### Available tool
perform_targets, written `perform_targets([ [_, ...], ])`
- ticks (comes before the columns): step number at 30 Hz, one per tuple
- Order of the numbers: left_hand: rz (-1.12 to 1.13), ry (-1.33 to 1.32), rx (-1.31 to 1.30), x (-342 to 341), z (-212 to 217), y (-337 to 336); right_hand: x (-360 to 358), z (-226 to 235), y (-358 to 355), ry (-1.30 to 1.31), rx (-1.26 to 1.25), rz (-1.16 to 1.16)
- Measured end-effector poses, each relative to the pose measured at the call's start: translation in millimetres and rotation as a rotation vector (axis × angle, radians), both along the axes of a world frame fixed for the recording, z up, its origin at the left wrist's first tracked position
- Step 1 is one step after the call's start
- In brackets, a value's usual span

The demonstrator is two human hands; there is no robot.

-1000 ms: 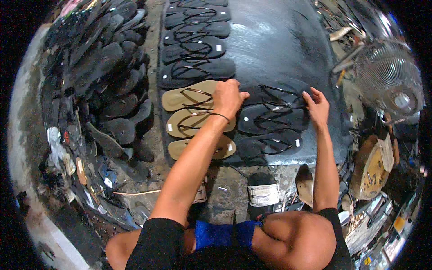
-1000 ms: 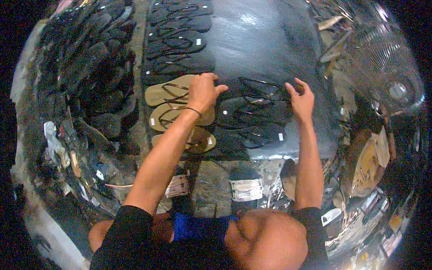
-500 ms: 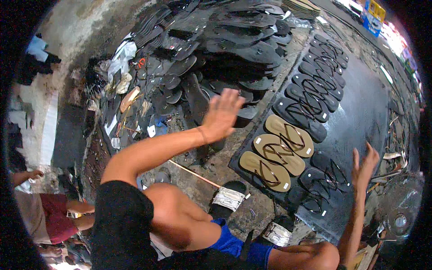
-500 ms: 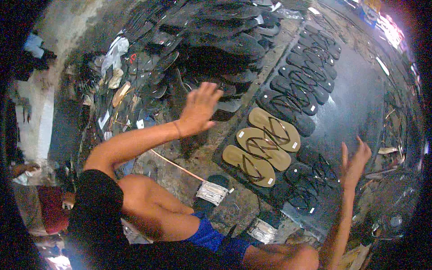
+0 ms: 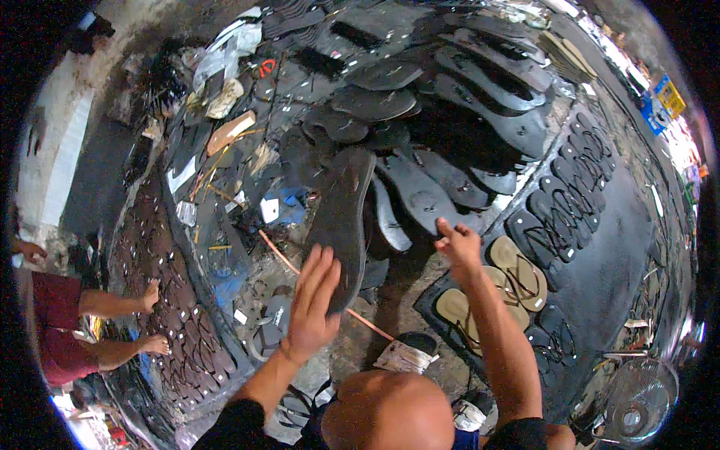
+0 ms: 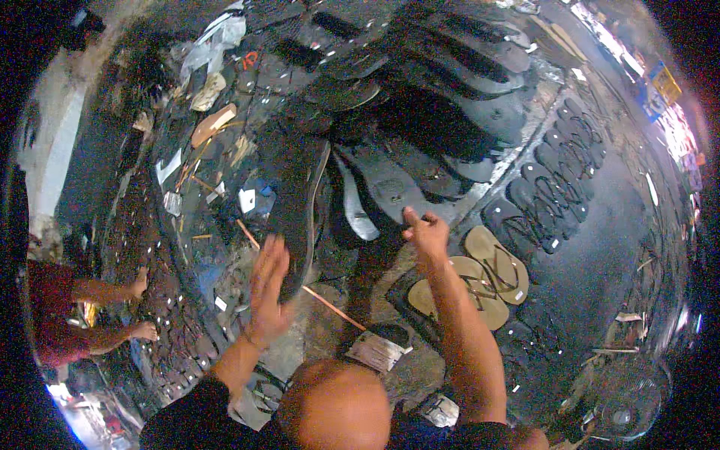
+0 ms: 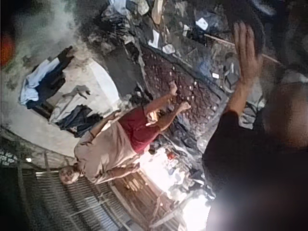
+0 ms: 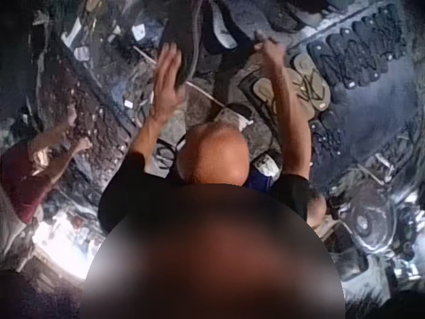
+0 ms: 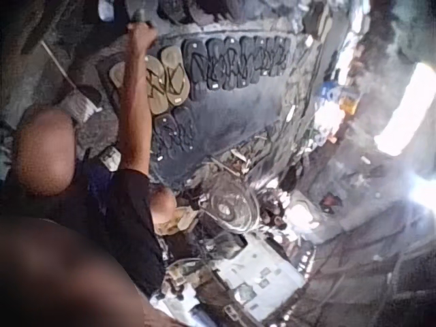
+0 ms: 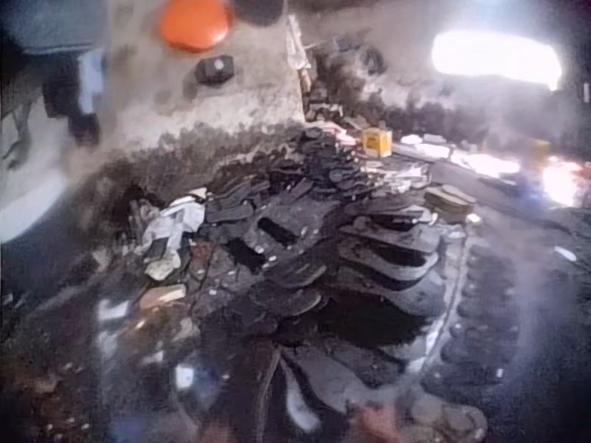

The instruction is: The person applies glue to a large rubber sheet using a brush, then places and arranges multiple flip-flop soles and straps on the sheet. The person handles the sheet, brush, and flip-flop components throughout.

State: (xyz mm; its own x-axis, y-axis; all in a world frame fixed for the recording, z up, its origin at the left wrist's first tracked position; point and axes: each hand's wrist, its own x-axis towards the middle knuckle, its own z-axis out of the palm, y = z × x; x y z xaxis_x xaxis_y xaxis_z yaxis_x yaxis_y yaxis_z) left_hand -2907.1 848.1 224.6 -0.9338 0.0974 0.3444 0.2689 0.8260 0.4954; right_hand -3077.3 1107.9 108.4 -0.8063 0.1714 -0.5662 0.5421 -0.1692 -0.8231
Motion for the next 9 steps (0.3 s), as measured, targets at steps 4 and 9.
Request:
perform_targets([
  [4, 0.134, -0.256, -0.133, 73.1, -48.1, -24.6, 5.3, 13.0, 2.8, 0.173, 0.028, 0.053],
  [9, 0.135, -0.606, -0.304, 105.5, -98.4, -27.6, 27.5, 38.8, 1.0, -0.01, -0.289, 0.01],
])
